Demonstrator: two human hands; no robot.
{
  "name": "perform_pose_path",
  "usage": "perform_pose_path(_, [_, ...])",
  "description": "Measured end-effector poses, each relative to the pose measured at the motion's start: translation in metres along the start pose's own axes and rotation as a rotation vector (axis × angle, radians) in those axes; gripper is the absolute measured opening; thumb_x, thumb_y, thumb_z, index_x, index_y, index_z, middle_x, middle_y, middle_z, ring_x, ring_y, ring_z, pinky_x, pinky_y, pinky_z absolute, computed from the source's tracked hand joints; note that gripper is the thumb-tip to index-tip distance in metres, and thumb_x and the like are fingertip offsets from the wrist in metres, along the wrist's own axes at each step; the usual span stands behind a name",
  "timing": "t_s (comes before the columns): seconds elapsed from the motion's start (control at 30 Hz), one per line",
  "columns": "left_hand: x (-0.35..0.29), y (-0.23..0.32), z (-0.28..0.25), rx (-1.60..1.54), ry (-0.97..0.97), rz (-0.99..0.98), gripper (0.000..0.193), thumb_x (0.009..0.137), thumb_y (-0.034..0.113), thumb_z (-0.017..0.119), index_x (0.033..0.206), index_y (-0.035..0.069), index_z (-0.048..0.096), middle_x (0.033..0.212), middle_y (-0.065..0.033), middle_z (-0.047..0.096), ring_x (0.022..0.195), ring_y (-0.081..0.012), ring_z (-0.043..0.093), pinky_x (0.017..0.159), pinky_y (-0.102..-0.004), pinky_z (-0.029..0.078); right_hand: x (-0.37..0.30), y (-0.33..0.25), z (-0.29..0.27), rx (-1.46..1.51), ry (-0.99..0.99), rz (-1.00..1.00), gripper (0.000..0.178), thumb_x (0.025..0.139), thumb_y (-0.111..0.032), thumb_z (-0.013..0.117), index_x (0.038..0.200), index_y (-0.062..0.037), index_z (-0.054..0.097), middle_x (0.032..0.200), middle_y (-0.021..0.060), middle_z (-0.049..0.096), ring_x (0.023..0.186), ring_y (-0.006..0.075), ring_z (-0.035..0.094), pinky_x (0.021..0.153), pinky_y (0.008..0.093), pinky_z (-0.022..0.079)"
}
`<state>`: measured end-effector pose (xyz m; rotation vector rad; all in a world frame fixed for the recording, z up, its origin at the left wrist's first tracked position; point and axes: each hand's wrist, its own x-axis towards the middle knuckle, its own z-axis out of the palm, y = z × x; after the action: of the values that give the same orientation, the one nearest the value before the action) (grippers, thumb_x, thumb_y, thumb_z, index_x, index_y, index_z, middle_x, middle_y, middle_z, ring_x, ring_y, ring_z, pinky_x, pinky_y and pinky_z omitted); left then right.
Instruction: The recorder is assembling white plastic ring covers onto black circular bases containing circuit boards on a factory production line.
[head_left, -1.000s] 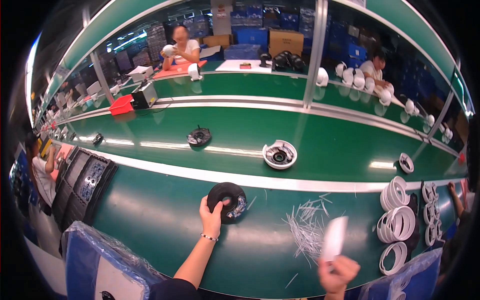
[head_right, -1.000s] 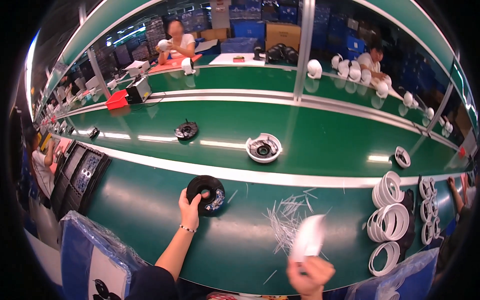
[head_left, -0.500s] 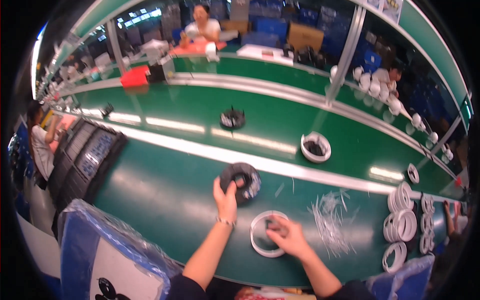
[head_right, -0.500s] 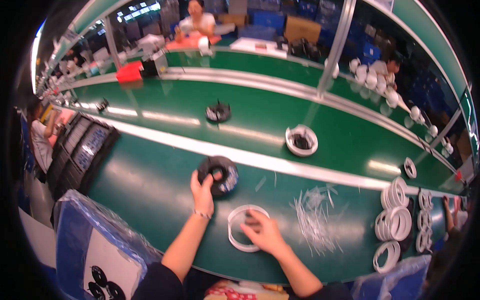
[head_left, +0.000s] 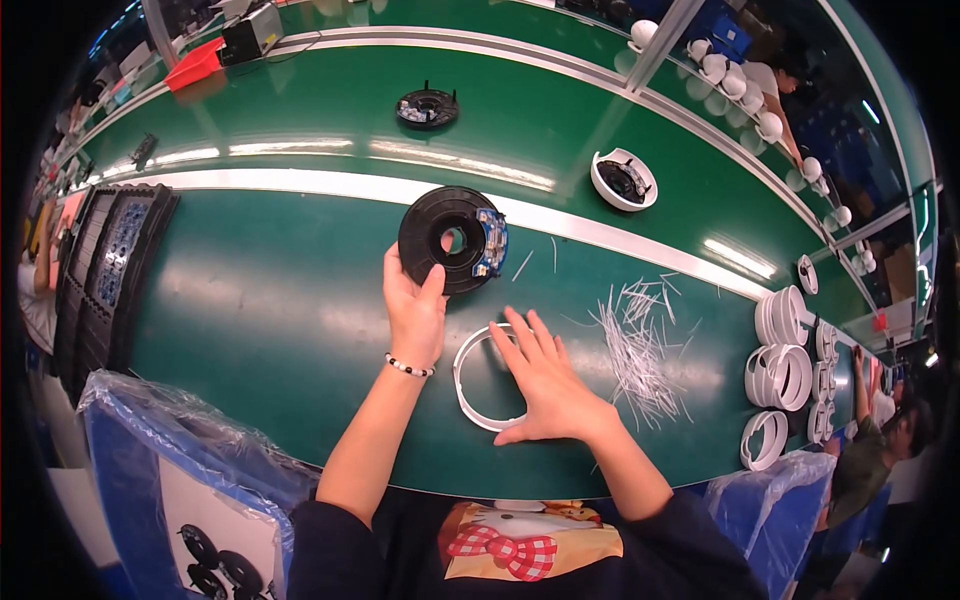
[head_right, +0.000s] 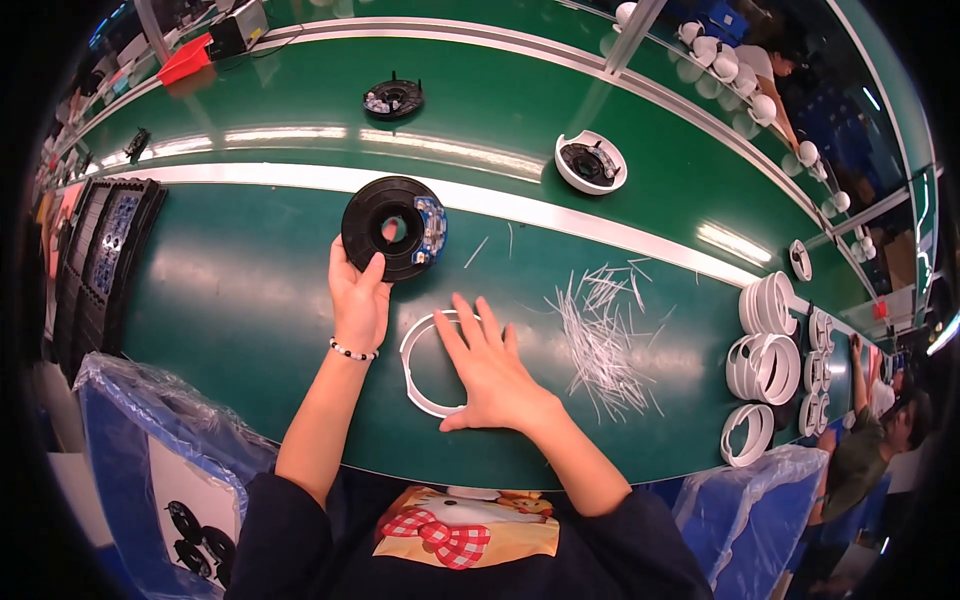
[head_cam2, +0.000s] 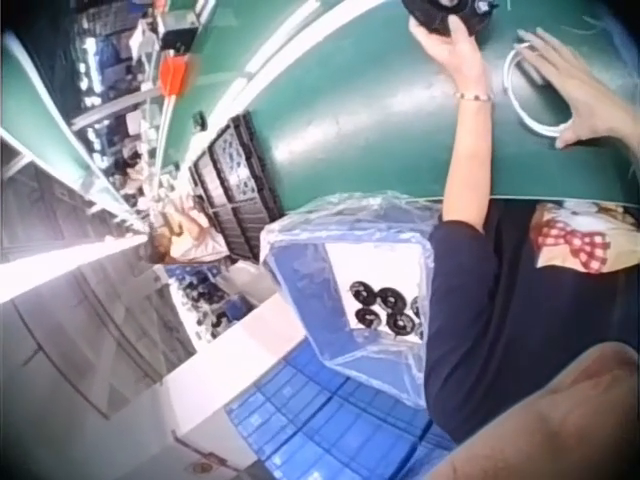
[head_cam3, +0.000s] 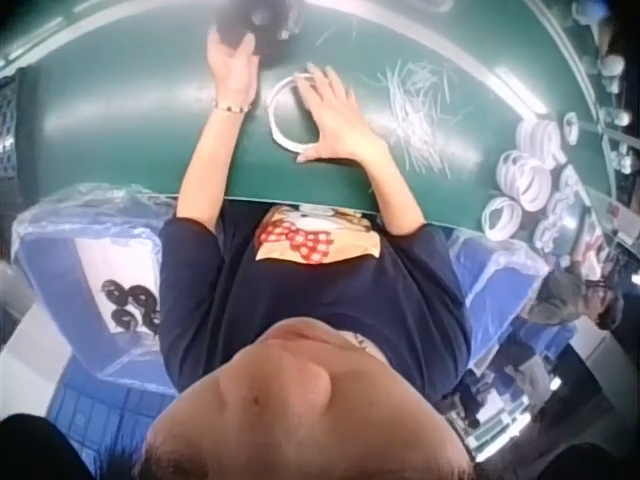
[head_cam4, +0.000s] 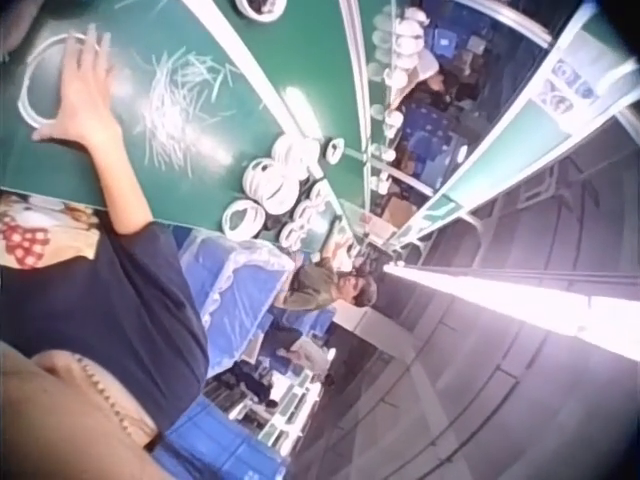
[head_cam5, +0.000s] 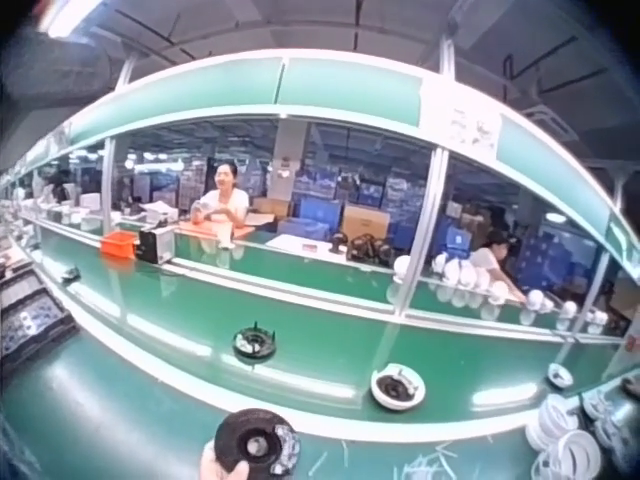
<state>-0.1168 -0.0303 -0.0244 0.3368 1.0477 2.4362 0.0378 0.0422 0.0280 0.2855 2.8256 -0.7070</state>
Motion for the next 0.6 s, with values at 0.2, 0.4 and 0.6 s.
perform_pose_path(0.2, [-0.013, -0.013, 0.013, -0.04, -0.151, -0.023, 0.067, 0.071, -0.014, 0.049, 0.128, 0.005, 0.019, 0.123, -0.0097, 0.035, 0.115, -0.019, 0.036, 0.096, -0.0325, 0.033, 0.0, 0.033, -0.002, 0.714, 0.707, -0.059, 0.105, 0.048, -0.024, 0.08, 0.129, 0.0015, 0.018, 0.124, 0.0178, 0.032, 0.115, 0.0302, 0.034, 0.096, 0.0405, 0.029])
perform_pose_path(0.4, [-0.037, -0.022, 0.033, -0.084, -0.444, -0.337, 0.087, 0.058, -0.015, 0.048, 0.133, 0.013, 0.013, 0.128, -0.0055, 0.03, 0.122, -0.0212, 0.029, 0.1, -0.0355, 0.027, 0.013, 0.027, -0.012, 1.249, 0.855, -0.005, 0.098, 0.055, -0.013, 0.078, 0.129, 0.0027, 0.015, 0.116, 0.017, 0.038, 0.107, 0.0233, 0.043, 0.088, 0.0326, 0.037])
perform_pose_path(0.6, [-0.024, -0.007, 0.025, -0.529, -0.429, -0.956, 0.076, 0.077, 0.062, 0.033, 0.126, 0.004, 0.031, 0.126, -0.0162, 0.036, 0.116, -0.0316, 0.035, 0.099, -0.0465, 0.025, 0.003, 0.031, 0.011, 0.776, 0.712, 0.142, 0.11, 0.049, -0.032, 0.08, 0.129, 0.0038, 0.015, 0.124, 0.0232, 0.029, 0.115, 0.0313, 0.033, 0.095, 0.0384, 0.03])
